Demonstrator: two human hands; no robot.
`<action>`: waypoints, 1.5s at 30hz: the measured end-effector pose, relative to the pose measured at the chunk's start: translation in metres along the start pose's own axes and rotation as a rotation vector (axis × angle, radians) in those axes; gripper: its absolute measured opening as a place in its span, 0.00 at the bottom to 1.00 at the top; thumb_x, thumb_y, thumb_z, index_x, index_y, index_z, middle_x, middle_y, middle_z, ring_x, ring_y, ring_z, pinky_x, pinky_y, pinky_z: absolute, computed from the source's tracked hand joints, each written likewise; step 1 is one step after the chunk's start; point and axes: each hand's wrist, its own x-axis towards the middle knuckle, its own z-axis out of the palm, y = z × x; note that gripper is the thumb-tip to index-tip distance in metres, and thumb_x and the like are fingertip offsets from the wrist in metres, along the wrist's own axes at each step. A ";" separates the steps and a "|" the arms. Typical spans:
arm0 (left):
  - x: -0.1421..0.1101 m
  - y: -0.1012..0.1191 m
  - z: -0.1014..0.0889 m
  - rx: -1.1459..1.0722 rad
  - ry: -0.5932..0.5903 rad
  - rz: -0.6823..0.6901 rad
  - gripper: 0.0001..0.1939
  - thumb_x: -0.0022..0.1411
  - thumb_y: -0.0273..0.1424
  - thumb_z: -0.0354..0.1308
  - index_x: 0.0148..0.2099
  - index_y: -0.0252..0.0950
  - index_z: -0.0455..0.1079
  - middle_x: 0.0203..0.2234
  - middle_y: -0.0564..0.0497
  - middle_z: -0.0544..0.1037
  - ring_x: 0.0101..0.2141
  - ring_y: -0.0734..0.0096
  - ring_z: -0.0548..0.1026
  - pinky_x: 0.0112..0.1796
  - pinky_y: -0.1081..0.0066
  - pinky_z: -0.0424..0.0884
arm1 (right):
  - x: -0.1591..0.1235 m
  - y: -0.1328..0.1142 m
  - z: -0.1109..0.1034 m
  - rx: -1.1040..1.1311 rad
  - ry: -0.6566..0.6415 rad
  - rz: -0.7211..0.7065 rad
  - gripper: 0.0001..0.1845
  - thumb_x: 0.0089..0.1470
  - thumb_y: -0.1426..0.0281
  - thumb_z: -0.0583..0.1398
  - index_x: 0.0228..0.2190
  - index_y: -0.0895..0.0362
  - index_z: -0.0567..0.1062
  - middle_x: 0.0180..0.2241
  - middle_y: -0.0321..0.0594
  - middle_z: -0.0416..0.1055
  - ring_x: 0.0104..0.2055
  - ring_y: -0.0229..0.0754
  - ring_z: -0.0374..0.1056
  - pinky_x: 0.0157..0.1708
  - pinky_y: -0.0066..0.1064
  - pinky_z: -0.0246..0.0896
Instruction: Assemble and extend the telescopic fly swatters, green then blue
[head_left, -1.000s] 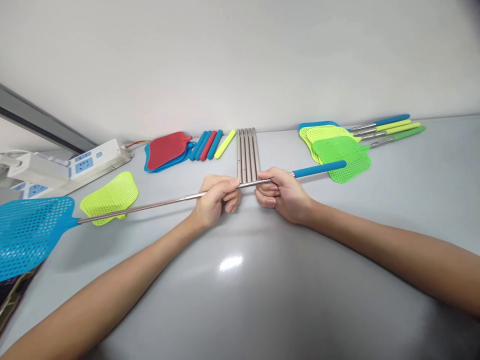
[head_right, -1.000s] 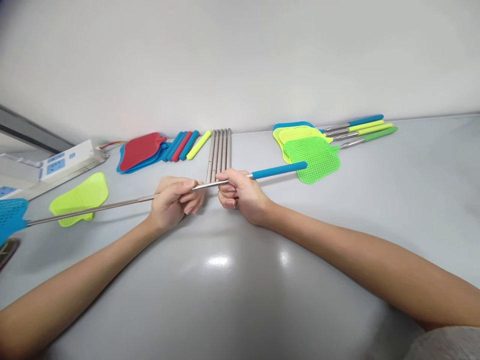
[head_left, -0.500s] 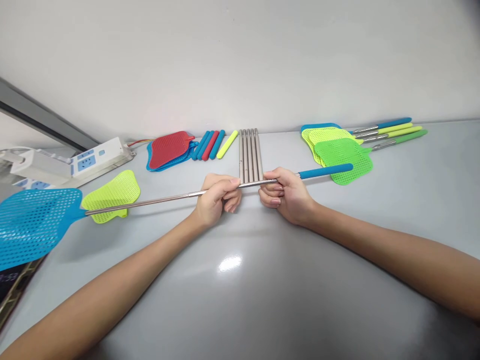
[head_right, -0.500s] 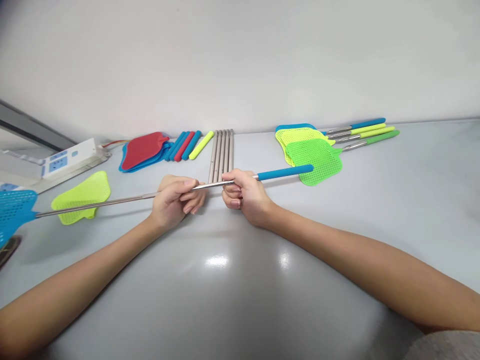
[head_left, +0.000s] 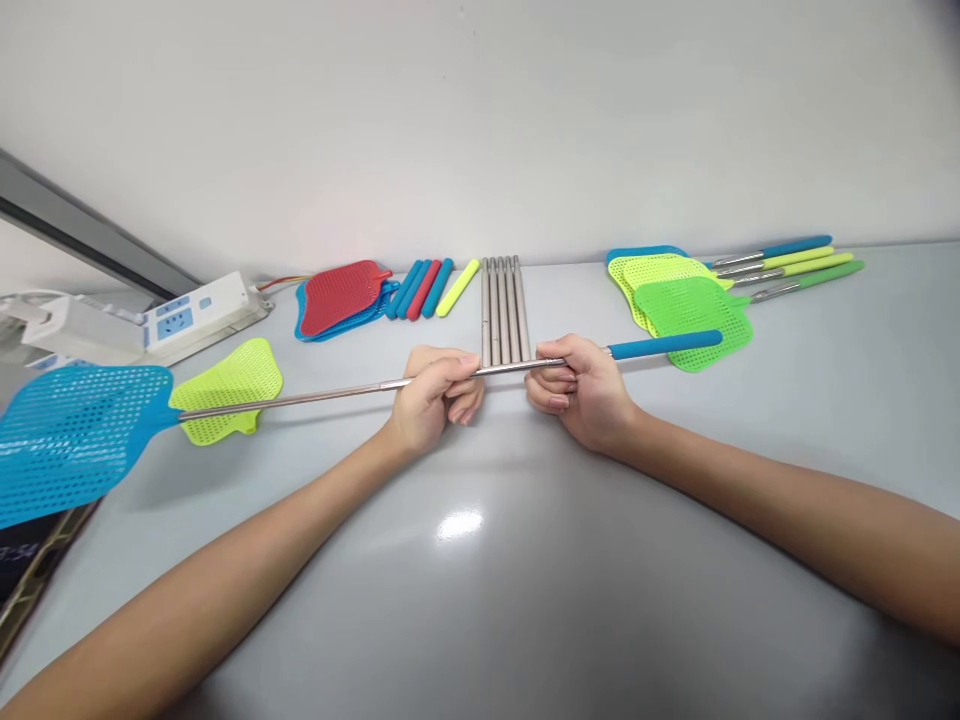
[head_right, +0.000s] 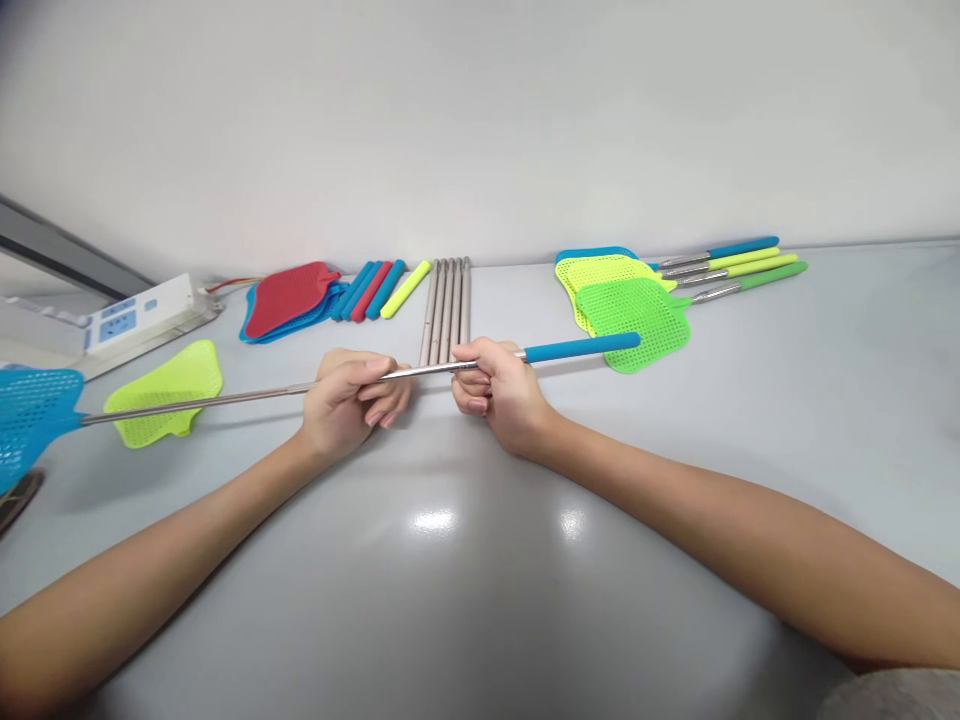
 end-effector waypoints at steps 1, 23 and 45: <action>0.000 0.000 0.000 0.001 0.001 -0.003 0.18 0.52 0.28 0.47 0.13 0.36 0.46 0.05 0.56 0.54 0.11 0.77 0.58 0.16 0.73 0.53 | 0.000 0.000 0.000 -0.004 -0.002 -0.002 0.22 0.41 0.72 0.54 0.12 0.56 0.43 0.11 0.26 0.35 0.11 0.27 0.40 0.14 0.25 0.33; 0.000 0.001 -0.003 -0.008 -0.029 -0.041 0.19 0.51 0.31 0.47 0.13 0.37 0.46 0.06 0.55 0.53 0.12 0.76 0.58 0.17 0.72 0.54 | -0.003 -0.004 -0.002 -0.202 -0.086 -0.044 0.21 0.46 0.68 0.53 0.11 0.56 0.47 0.12 0.27 0.38 0.13 0.29 0.43 0.16 0.26 0.34; 0.000 -0.006 -0.005 0.195 -0.206 -0.045 0.21 0.58 0.37 0.44 0.16 0.33 0.58 0.11 0.53 0.60 0.18 0.75 0.59 0.23 0.72 0.56 | -0.004 -0.003 -0.001 -0.512 -0.183 -0.046 0.25 0.52 0.59 0.51 0.09 0.58 0.57 0.10 0.30 0.48 0.15 0.31 0.46 0.18 0.27 0.40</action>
